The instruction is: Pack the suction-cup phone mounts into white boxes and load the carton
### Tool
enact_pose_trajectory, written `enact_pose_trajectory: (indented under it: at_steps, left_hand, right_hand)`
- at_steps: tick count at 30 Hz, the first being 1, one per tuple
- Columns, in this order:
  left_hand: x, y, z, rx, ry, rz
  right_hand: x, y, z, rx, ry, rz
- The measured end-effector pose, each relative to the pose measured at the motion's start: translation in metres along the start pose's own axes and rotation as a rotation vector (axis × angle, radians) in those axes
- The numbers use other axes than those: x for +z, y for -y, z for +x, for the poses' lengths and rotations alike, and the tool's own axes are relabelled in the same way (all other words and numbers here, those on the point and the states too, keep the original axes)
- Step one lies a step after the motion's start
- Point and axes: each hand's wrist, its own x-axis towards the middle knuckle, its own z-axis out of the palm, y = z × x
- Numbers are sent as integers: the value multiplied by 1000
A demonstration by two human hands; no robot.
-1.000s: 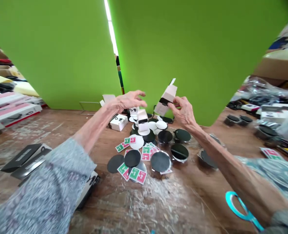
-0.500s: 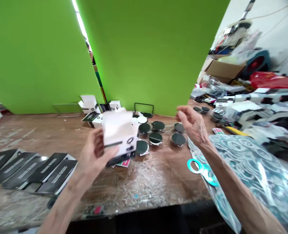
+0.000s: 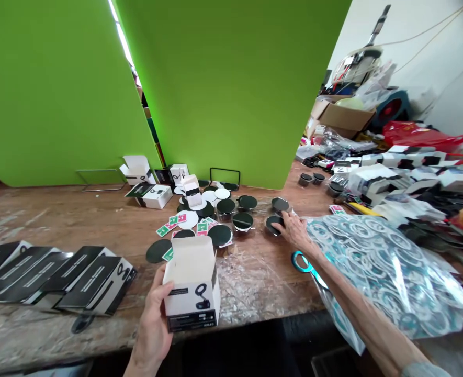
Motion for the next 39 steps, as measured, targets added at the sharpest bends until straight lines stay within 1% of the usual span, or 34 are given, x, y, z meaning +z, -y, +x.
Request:
enact_pose_trajectory:
  at_steps: [2,4,7,9,11,13,15,17,18,19,20,22,24,26,28,30,32,33,34,37,39]
  left_hand:
    - [-3,7,4,47,33,38]
    - [-5,14,9,108,35,135]
    - [-2,20,11,210,40,282]
    - [2,21,10,270,66,367]
    - [8,21,7,312,76,454]
    - [14,22,6,355,78,535]
    - [20,25,6,416,86,591]
    - [25,30,8,466,117,621]
    - [27,33,8,485,135,620]
    - [28,35,9,498,147,611]
    - [29,37,9,505,149,593]
    - [30,40,9,496,131,548]
    - [28,44,8,489,108,515]
    - [24,49,7,497,104,492]
    - [19,55,6,506,87,465]
    - [13,61,5,496,63,435]
    - [8,66,3,488,37,406]
    - [5,67,2,488,31,395]
    - [3,68,0,493,29,382]
    - [0,68,-4,519,59,366]
    - [0,69,-7,517,96,360]
  right_hand:
    - [0,1,-4,8,27,53]
    - [2,3,-9,38,36,134]
    - [3,5,-19,86,50,376]
    - [-1,6,-28,117,83,564]
    - [-14,11,-40,145,82,692]
    - [-37,26,-55,142,61,846]
    - [-63,52,-73,111,36,1073]
    - [-83,85,-89,30,-38,1201]
    - [-87,101,-95,-41,-92,1204]
    - [-88,115,-100,-123,-151,1155]
    - [-86,125,-102,-215,-201,1069]
    - [-76,136,-103,-400,-255,836]
    - [-68,138,-102,-546,-239,621]
    - [-66,137,-99,-638,-165,477]
    - [-70,138,-97,-711,-53,401]
    - [-75,143,-96,-778,62,372]
    - [-77,148,-97,-822,128,355]
    - [-77,151,-99,-830,127,343]
    - [-75,152,-102,-827,94,332]
    - [-67,152,-118,-798,-78,311]
    - [-60,149,-132,-785,-133,297]
